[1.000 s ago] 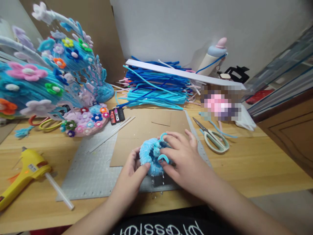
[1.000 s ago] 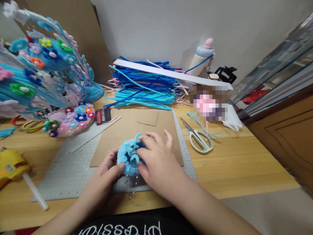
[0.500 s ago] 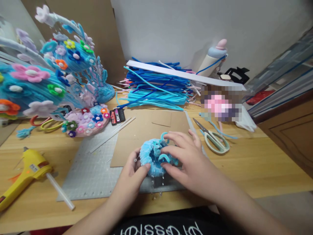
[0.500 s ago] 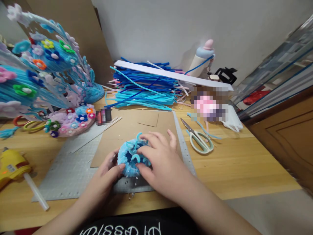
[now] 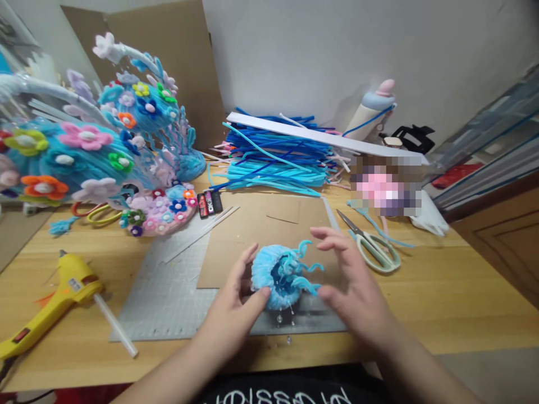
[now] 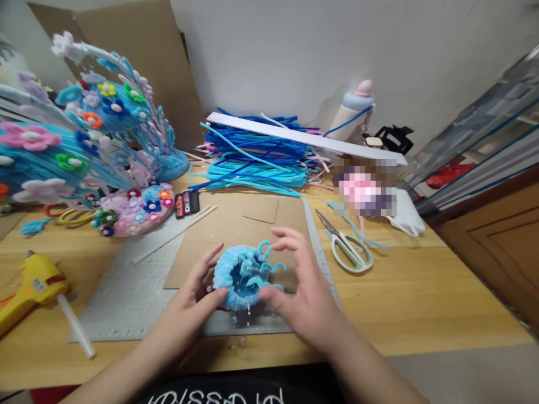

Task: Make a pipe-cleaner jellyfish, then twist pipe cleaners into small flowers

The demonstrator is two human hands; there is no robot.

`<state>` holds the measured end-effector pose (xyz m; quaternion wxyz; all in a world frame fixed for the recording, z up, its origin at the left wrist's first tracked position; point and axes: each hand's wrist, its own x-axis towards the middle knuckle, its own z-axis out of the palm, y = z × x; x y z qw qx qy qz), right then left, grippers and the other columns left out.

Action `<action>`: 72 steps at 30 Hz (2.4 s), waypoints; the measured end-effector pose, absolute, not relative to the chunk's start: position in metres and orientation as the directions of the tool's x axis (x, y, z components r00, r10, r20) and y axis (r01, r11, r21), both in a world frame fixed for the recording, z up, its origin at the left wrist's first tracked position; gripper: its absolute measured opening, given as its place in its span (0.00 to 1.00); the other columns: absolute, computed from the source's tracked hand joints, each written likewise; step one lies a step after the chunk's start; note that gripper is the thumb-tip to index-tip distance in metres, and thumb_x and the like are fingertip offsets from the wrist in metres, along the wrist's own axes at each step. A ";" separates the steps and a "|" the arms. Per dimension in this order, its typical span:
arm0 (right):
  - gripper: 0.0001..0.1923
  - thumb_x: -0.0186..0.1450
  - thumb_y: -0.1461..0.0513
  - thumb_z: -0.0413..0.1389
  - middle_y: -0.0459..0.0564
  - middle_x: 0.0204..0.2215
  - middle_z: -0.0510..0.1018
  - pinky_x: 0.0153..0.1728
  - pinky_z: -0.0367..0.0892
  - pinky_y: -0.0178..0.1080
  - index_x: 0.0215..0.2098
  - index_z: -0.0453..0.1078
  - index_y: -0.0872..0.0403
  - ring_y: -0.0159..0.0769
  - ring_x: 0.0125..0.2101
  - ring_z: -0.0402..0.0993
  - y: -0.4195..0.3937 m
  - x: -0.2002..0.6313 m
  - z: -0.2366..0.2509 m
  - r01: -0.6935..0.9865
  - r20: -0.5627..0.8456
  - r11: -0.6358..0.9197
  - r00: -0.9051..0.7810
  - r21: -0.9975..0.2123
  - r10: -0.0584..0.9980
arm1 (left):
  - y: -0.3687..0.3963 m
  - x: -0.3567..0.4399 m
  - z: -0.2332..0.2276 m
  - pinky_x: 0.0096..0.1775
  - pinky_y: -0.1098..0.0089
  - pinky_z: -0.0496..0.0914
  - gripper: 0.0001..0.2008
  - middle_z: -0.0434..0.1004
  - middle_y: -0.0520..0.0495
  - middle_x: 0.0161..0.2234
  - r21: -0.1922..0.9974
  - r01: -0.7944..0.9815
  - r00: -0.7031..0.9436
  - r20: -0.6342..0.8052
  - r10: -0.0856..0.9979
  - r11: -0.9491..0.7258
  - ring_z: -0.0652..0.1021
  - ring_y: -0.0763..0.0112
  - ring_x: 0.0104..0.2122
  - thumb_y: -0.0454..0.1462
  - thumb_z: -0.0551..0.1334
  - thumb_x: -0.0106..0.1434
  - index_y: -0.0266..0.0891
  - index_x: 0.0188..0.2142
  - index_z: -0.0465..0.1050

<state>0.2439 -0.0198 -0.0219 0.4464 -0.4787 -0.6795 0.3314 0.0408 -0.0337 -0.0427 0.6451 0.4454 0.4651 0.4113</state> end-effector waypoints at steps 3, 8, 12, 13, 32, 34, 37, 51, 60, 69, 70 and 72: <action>0.15 0.66 0.49 0.47 0.51 0.49 0.68 0.58 0.51 0.50 0.45 0.64 0.48 0.43 0.54 0.62 -0.020 0.247 -0.039 -0.082 0.138 0.149 0.128 -0.985 0.982 | -0.031 0.038 -0.044 0.38 0.67 0.70 0.31 0.62 0.42 0.58 0.939 -0.129 0.177 -0.293 0.939 0.318 0.71 0.58 0.49 0.37 0.60 0.57 0.45 0.60 0.55; 0.18 0.67 0.48 0.45 0.51 0.45 0.73 0.54 0.59 0.46 0.43 0.68 0.50 0.40 0.51 0.67 -0.021 0.236 -0.048 -0.477 -0.252 -0.229 -0.017 -0.849 0.968 | -0.027 0.036 -0.043 0.27 0.73 0.67 0.30 0.66 0.42 0.54 0.869 -0.283 0.174 -0.369 0.913 0.405 0.74 0.67 0.35 0.33 0.58 0.53 0.44 0.57 0.59; 0.16 0.68 0.52 0.48 0.49 0.47 0.74 0.46 0.66 0.39 0.49 0.67 0.49 0.37 0.47 0.70 -0.026 0.223 -0.037 -0.537 -0.258 -0.320 -0.189 -0.780 0.947 | -0.029 0.039 -0.035 0.35 0.68 0.69 0.32 0.69 0.42 0.51 0.808 -0.453 0.222 -0.308 0.925 0.377 0.74 0.65 0.38 0.31 0.57 0.49 0.43 0.56 0.60; 0.16 0.68 0.53 0.48 0.49 0.47 0.74 0.43 0.67 0.37 0.50 0.67 0.49 0.37 0.46 0.71 -0.027 0.220 -0.035 -0.548 -0.252 -0.346 -0.241 -0.762 0.937 | -0.029 0.039 -0.033 0.38 0.67 0.69 0.33 0.70 0.42 0.51 0.806 -0.474 0.216 -0.285 0.934 0.355 0.74 0.62 0.41 0.30 0.57 0.47 0.42 0.55 0.61; 0.16 0.67 0.53 0.48 0.48 0.35 0.80 0.30 0.72 0.41 0.45 0.70 0.52 0.37 0.30 0.77 0.025 0.211 -0.017 -0.596 -0.387 -0.570 -0.418 -0.566 0.822 | -0.004 0.030 0.034 0.57 0.50 0.50 0.13 0.58 0.47 0.58 0.379 0.765 0.276 0.537 0.797 -0.520 0.58 0.53 0.59 0.36 0.62 0.56 0.48 0.42 0.72; 0.14 0.65 0.55 0.52 0.44 0.36 0.79 0.29 0.71 0.36 0.47 0.68 0.49 0.32 0.29 0.76 0.023 0.210 -0.022 -0.613 -0.340 -0.487 -0.349 -0.622 0.873 | -0.004 0.034 0.035 0.58 0.48 0.48 0.12 0.58 0.48 0.60 0.268 0.793 0.354 0.529 0.771 -0.548 0.56 0.51 0.60 0.37 0.63 0.56 0.49 0.41 0.73; 0.17 0.64 0.55 0.55 0.43 0.43 0.77 0.36 0.71 0.35 0.51 0.65 0.45 0.33 0.37 0.75 0.017 0.207 -0.027 -0.624 -0.226 -0.388 -0.325 -0.678 0.918 | -0.001 0.037 0.028 0.59 0.44 0.41 0.12 0.60 0.48 0.60 0.141 0.816 0.418 0.528 0.740 -0.561 0.54 0.49 0.61 0.34 0.63 0.55 0.49 0.40 0.73; 0.19 0.65 0.54 0.54 0.45 0.49 0.71 0.36 0.71 0.37 0.54 0.60 0.42 0.33 0.39 0.73 0.011 0.206 -0.030 -0.569 -0.170 -0.386 -0.396 -0.726 0.903 | 0.014 0.040 0.015 0.59 0.42 0.28 0.12 0.59 0.56 0.61 0.215 0.788 0.414 0.509 0.755 -0.577 0.50 0.46 0.63 0.28 0.66 0.47 0.48 0.27 0.76; 0.19 0.64 0.54 0.54 0.45 0.53 0.69 0.35 0.71 0.38 0.54 0.61 0.41 0.38 0.44 0.71 0.010 0.203 -0.030 -0.607 -0.192 -0.415 -0.399 -0.677 0.897 | 0.014 0.044 0.009 0.59 0.40 0.27 0.11 0.60 0.54 0.61 0.225 0.787 0.411 0.504 0.759 -0.575 0.49 0.46 0.63 0.29 0.66 0.48 0.48 0.29 0.76; 0.20 0.64 0.54 0.53 0.43 0.51 0.70 0.34 0.71 0.41 0.54 0.59 0.37 0.38 0.41 0.72 0.010 0.202 -0.032 -0.582 -0.196 -0.449 -0.446 -0.678 0.874 | 0.013 0.047 -0.002 0.60 0.46 0.28 0.10 0.62 0.58 0.60 0.189 0.804 0.365 0.591 0.719 -0.564 0.53 0.52 0.63 0.30 0.66 0.50 0.49 0.28 0.75; 0.20 0.64 0.54 0.54 0.43 0.51 0.70 0.34 0.71 0.41 0.54 0.59 0.37 0.38 0.41 0.72 0.010 0.202 -0.032 -0.584 -0.198 -0.449 -0.443 -0.676 0.874 | 0.013 0.046 -0.003 0.60 0.47 0.28 0.10 0.62 0.58 0.60 0.188 0.804 0.364 0.595 0.716 -0.565 0.53 0.52 0.63 0.30 0.66 0.50 0.49 0.28 0.74; 0.20 0.64 0.53 0.53 0.43 0.51 0.70 0.35 0.71 0.40 0.54 0.60 0.38 0.37 0.42 0.72 0.010 0.201 -0.033 -0.597 -0.200 -0.440 -0.425 -0.671 0.883 | 0.013 0.046 -0.005 0.60 0.46 0.28 0.09 0.62 0.57 0.59 0.182 0.802 0.372 0.594 0.713 -0.570 0.53 0.51 0.62 0.30 0.65 0.50 0.48 0.28 0.74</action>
